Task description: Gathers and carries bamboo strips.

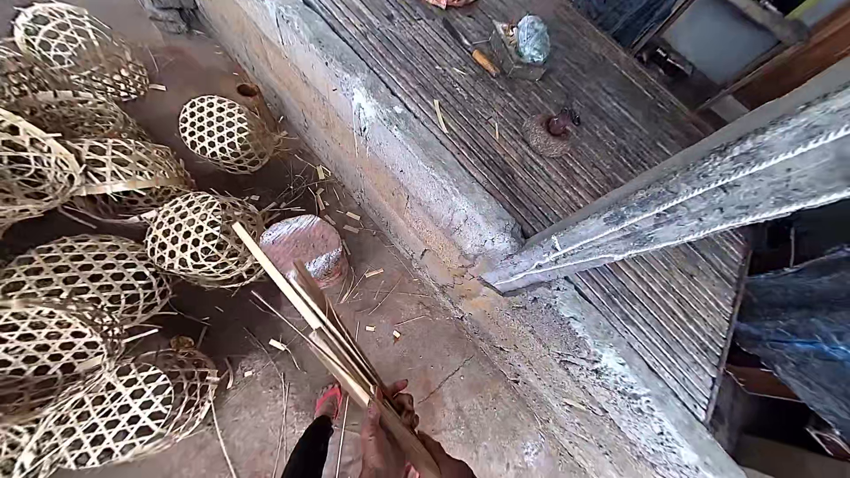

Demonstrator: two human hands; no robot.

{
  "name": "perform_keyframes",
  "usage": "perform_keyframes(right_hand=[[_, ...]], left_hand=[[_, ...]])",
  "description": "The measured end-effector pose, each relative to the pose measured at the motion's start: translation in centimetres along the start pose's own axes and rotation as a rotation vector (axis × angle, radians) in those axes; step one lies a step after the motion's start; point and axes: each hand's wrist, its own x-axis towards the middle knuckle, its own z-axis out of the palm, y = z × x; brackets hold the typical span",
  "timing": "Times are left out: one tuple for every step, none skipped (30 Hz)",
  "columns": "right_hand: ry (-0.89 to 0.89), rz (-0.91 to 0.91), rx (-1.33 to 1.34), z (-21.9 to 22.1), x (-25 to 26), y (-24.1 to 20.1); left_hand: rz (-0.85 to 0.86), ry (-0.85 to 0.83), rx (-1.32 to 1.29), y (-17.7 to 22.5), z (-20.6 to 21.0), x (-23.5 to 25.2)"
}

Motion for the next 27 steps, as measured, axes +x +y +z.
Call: perform_keyframes(right_hand=[[0.052, 0.001, -0.003, 0.2, -0.9, 0.1], [0.082, 0.010, 0.002, 0.2, -1.7, 0.1], [0.102, 0.031, 0.009, -0.1, -2.4, 0.1], [0.122, 0.064, 0.022, 0.0, -3.5, 0.1], [0.138, 0.114, 0.052, 0.0, -4.7, 0.1], [0.155, 0.151, 0.091, -0.1, -5.7, 0.3], [0.172, 0.177, 0.144, -0.3, -6.8, 0.7], [0.190, 0.187, 0.206, -0.7, -7.9, 1.0], [0.209, 0.186, 0.266, -1.2, -9.0, 1.3], [0.226, 0.176, 0.311, -1.8, -10.2, 1.3], [0.235, 0.158, 0.328, -2.3, -11.2, 1.4], [0.243, 0.146, 0.321, -2.5, -12.1, 1.5], [0.259, 0.144, 0.287, -2.5, -12.7, 1.5], [0.293, 0.137, 0.223, -2.6, -13.0, 1.5], [0.332, 0.130, 0.128, -2.6, -13.1, 1.4], [0.375, 0.116, 0.013, -2.4, -13.1, 1.3], [0.413, 0.091, -0.115, -1.9, -12.9, 1.1], [0.439, 0.054, -0.237, -1.1, -12.7, 0.9], [0.454, -0.007, -0.344, 0.0, -12.4, 0.7], [0.457, -0.067, -0.428, 1.2, -12.0, 0.2], [0.445, -0.112, -0.495, 2.6, -11.5, -0.7], [0.428, -0.152, -0.549, 4.1, -10.9, -1.5], [0.407, -0.183, -0.594, 5.5, -10.3, -2.2], [0.380, -0.212, -0.629, 6.8, -9.7, -2.9], [0.334, -0.232, -0.658, 8.0, -9.0, -3.7], [0.271, -0.257, -0.687, 9.0, -8.2, -4.7], [0.191, -0.275, -0.712, 9.9, -7.4, -5.7]], left_hand=[[0.003, 0.004, 0.027, -0.4, 0.8, -0.8], [0.005, 0.012, 0.046, -0.6, 1.8, -1.5], [0.012, 0.015, 0.074, -0.8, 3.0, -2.2], [0.014, 0.037, 0.098, -1.3, 4.0, -3.4], [0.018, 0.060, 0.119, -1.8, 4.7, -4.4], [0.028, 0.064, 0.143, -2.4, 5.3, -5.4], [0.031, 0.044, 0.166, -3.1, 5.6, -6.4], [0.030, -0.004, 0.196, -3.8, 5.7, -7.3], [0.033, -0.056, 0.235, -4.6, 5.8, -8.1], [0.045, -0.097, 0.279, -5.6, 5.8, -8.7], [0.055, -0.127, 0.318, -6.6, 5.4, -9.3], [0.054, -0.146, 0.353, -7.5, 4.7, -10.0], [0.040, -0.180, 0.387, -8.3, 3.7, -10.8], [0.027, -0.226, 0.414, -8.8, 3.1, -11.4], [0.014, -0.275, 0.433, -9.1, 2.9, -12.3], [0.003, -0.305, 0.439, -9.1, 3.0, -13.3], [-0.004, -0.314, 0.429, -9.0, 3.1, -14.2], [-0.002, -0.292, 0.400, -8.9, 3.0, -14.9], [0.007, -0.244, 0.370, -8.7, 2.9, -15.4], [0.017, -0.185, 0.338, -8.3, 2.6, -15.7], [0.024, -0.124, 0.311, -7.5, 2.1, -15.9], [0.035, -0.074, 0.286, -6.5, 1.4, -15.9], [0.061, -0.019, 0.259, -5.5, 0.5, -16.0], [0.100, 0.042, 0.240, -4.5, -0.4, -16.3], [0.145, 0.095, 0.221, -3.4, -1.5, -16.5], [0.197, 0.139, 0.206, -2.1, -2.6, -16.8], [0.253, 0.169, 0.193, -0.7, -3.8, -17.1]])
